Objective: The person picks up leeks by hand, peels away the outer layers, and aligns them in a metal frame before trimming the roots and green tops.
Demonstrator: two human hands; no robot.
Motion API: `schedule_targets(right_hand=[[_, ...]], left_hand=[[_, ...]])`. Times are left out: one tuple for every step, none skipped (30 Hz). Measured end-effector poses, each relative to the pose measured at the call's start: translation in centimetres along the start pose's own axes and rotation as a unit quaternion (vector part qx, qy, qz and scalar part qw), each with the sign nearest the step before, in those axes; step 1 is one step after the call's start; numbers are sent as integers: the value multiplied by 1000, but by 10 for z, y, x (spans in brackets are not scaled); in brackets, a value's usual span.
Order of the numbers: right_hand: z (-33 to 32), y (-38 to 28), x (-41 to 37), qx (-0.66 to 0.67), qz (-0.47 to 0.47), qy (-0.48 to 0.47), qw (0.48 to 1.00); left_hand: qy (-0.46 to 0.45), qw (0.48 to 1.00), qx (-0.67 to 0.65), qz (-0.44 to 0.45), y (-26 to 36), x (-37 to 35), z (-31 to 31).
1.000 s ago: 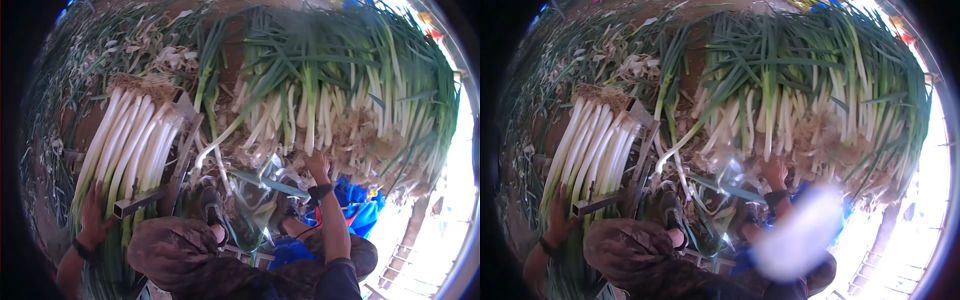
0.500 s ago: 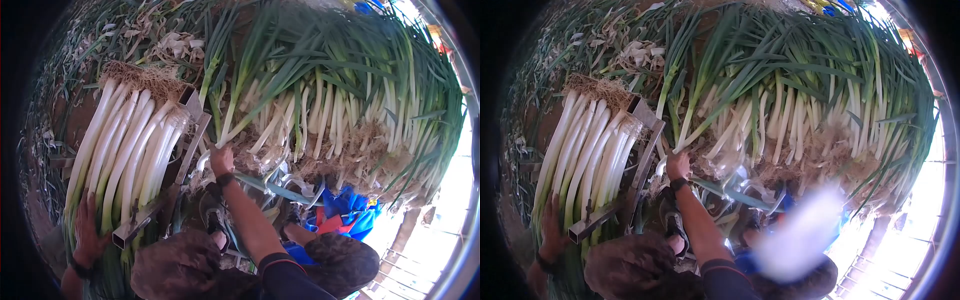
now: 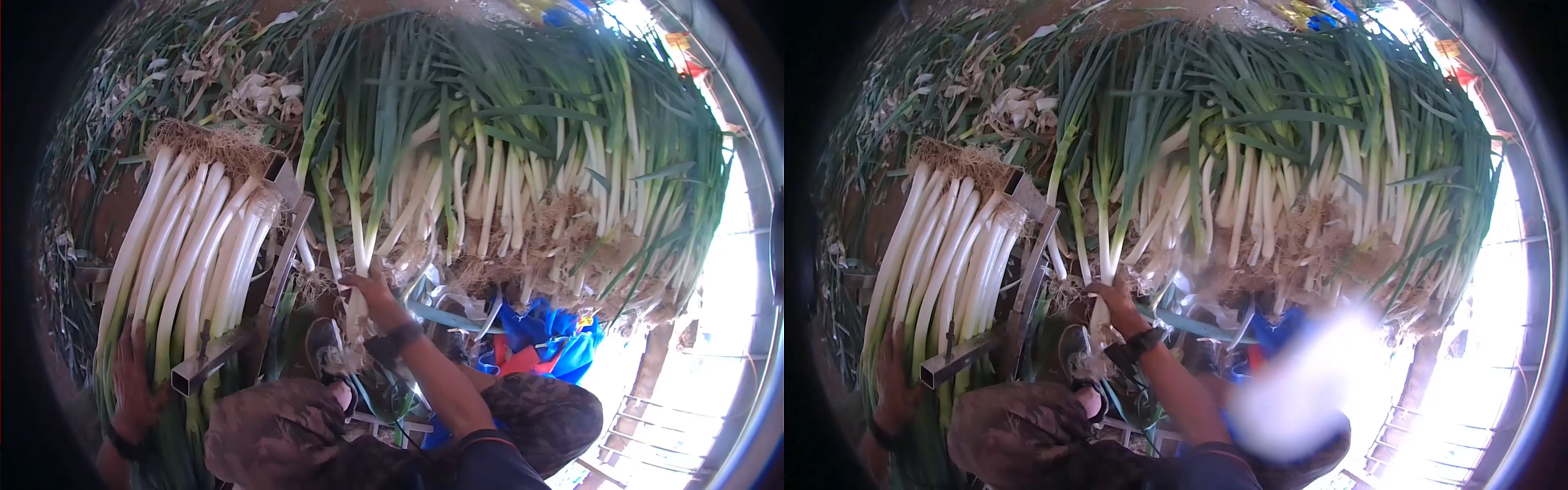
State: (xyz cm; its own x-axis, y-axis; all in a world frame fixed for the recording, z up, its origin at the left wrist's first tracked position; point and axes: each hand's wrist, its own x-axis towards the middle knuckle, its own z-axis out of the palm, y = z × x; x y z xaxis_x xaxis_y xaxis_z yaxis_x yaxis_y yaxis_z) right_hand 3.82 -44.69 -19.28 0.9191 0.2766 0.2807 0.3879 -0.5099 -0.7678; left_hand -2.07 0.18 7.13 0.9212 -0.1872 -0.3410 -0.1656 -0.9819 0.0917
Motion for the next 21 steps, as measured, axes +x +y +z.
schedule_targets(right_hand=[[-9, -2, -5, 89, 137, -89, 982], [-15, 1, -1, 86, 133, -85, 984], [-28, -11, 18, 177, 354, -85, 914], [-44, -30, 30, 259, 553, -79, 788], [-75, -60, 28, 179, 365, -70, 911], [-85, -57, 28, 179, 363, -69, 912], [-92, -53, 32, 189, 407, -1, 894], [-99, -51, 34, 199, 448, 64, 869], [-114, -54, 27, 267, 341, 130, 892], [-135, -59, 19, 333, 228, 194, 894], [-166, -81, 38, 286, 303, 132, 900], [-197, -103, 59, 233, 373, 69, 895], [-213, -105, 62, 307, 371, 109, 869], [-224, -106, 65, 379, 367, 148, 836], [-235, -114, 71, 381, 367, 144, 836], [-244, -126, 77, 282, 360, 125, 880], [-250, -129, 82, 181, 348, 104, 914], [-252, -124, 87, 183, 348, 101, 914], [-253, -118, 91, 200, 331, 119, 914], [-254, -113, 97, 216, 315, 137, 914], [-254, -108, 105, 156, 361, 123, 911]], left_hand=[[-4, 1000, 4, -5, 1, 0, -1], [3, 1000, 4, -3, 1, -1, -2], [3, 1000, 3, -5, 2, -2, -2], [2, 1000, 2, -7, 3, -2, -2], [5, 1000, 2, -5, 5, -2, -1], [4, 1000, 3, -9, 5, -2, -1], [2, 1000, 5, -15, 5, -3, -2], [4, 1000, 7, -21, 10, -3, -5], [0, 1000, 3, -26, 16, -2, -9], [-5, 999, -1, -32, 17, -1, -11], [8, 1000, -21, -19, 13, 0, -8], [8, 999, -20, -24, 12, 0, -7], [7, 1000, -9, -18, 11, 0, -7], [6, 1000, 3, -12, 9, 0, -7], [5, 1000, 3, -16, 8, 0, -6], [3, 1000, 1, -15, 7, 0, -5], [0, 1000, -1, -13, 5, 0, -5], [-1, 1000, 0, -16, 4, 1, -5], [-2, 1000, -1, -16, 4, 1, -5], [-3, 1000, -3, -16, 4, 2, -4], [-6, 1000, -4, -19, 3, 3, -3]])
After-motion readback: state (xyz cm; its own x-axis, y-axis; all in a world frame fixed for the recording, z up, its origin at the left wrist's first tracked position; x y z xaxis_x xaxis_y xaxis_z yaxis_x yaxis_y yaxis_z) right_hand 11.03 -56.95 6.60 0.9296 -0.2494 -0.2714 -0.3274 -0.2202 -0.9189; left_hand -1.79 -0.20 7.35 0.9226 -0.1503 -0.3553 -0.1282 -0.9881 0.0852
